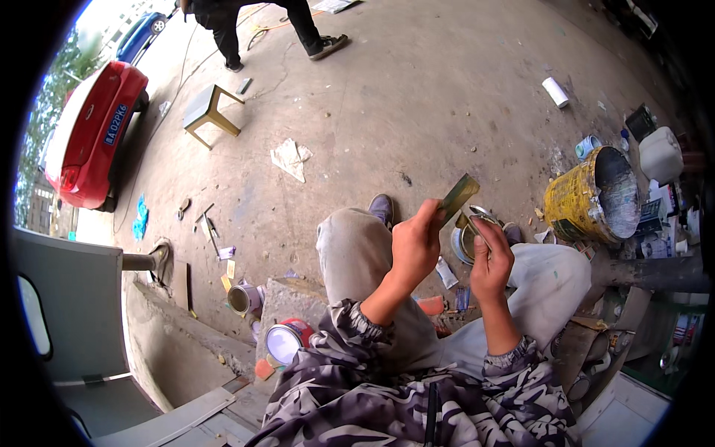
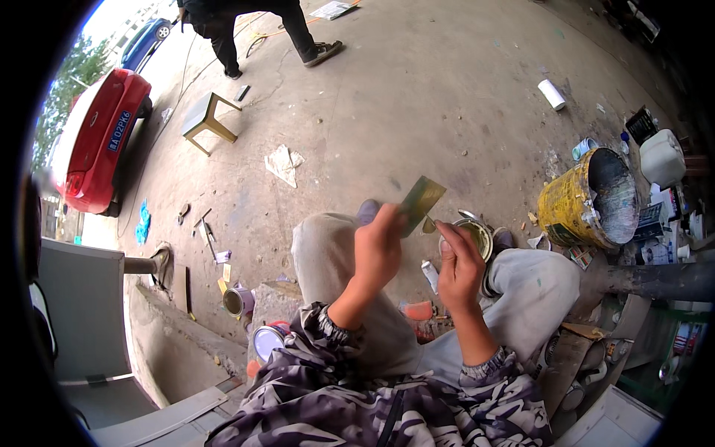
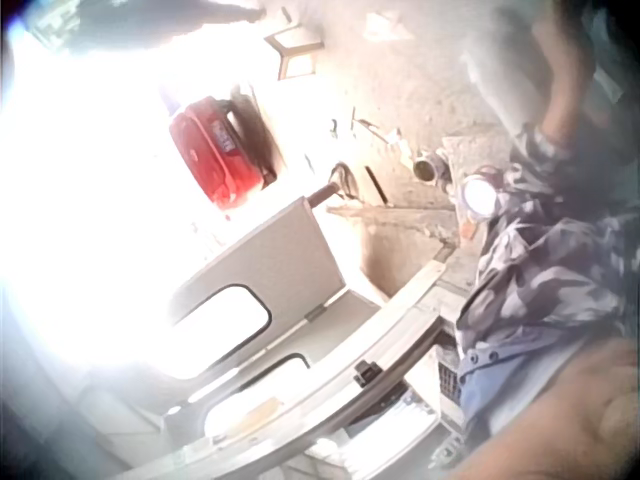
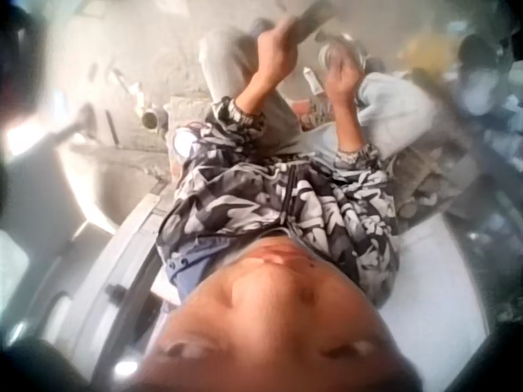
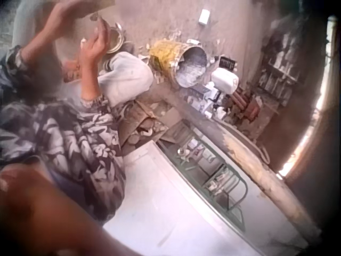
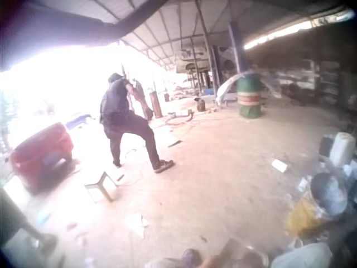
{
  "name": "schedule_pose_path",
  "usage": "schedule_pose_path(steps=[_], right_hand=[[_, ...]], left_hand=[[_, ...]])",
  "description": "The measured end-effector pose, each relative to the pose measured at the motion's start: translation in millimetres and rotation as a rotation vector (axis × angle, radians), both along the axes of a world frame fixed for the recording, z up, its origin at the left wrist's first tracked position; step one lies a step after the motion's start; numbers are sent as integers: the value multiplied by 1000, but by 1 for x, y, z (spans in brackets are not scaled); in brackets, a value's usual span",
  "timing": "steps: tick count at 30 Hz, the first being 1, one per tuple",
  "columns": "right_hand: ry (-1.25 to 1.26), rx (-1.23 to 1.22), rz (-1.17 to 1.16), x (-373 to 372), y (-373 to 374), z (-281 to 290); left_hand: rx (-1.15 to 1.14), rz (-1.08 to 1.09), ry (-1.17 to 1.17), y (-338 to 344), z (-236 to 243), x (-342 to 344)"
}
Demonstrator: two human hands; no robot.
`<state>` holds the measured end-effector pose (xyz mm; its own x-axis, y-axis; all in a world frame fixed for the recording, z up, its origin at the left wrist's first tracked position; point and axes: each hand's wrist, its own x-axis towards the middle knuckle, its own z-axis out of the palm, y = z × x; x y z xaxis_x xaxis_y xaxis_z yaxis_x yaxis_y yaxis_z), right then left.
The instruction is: The person scoops yellow body filler from a can onto a putty knife, mixes it briefly, and then applies it to a damaged area on the rear quarter panel of a red car. The person smooths the filler over the damaged surface using the putty knife.
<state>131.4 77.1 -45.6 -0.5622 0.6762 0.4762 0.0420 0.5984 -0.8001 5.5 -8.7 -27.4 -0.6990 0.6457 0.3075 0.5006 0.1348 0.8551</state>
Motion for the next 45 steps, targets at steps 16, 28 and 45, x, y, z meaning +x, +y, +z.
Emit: schedule_pose_path(steps=[16, 28, 45], right_hand=[[88, 29, -74, 7, 9, 19], [52, -13, -24, 6, 4, 12], [-43, -404, 118, 26, 28, 16]], left_hand=[[94, -38, 29, 4, 4, -2], [149, -121, -17, -1, 7, -4], [227, -416, -748, -2, -1, 3]])
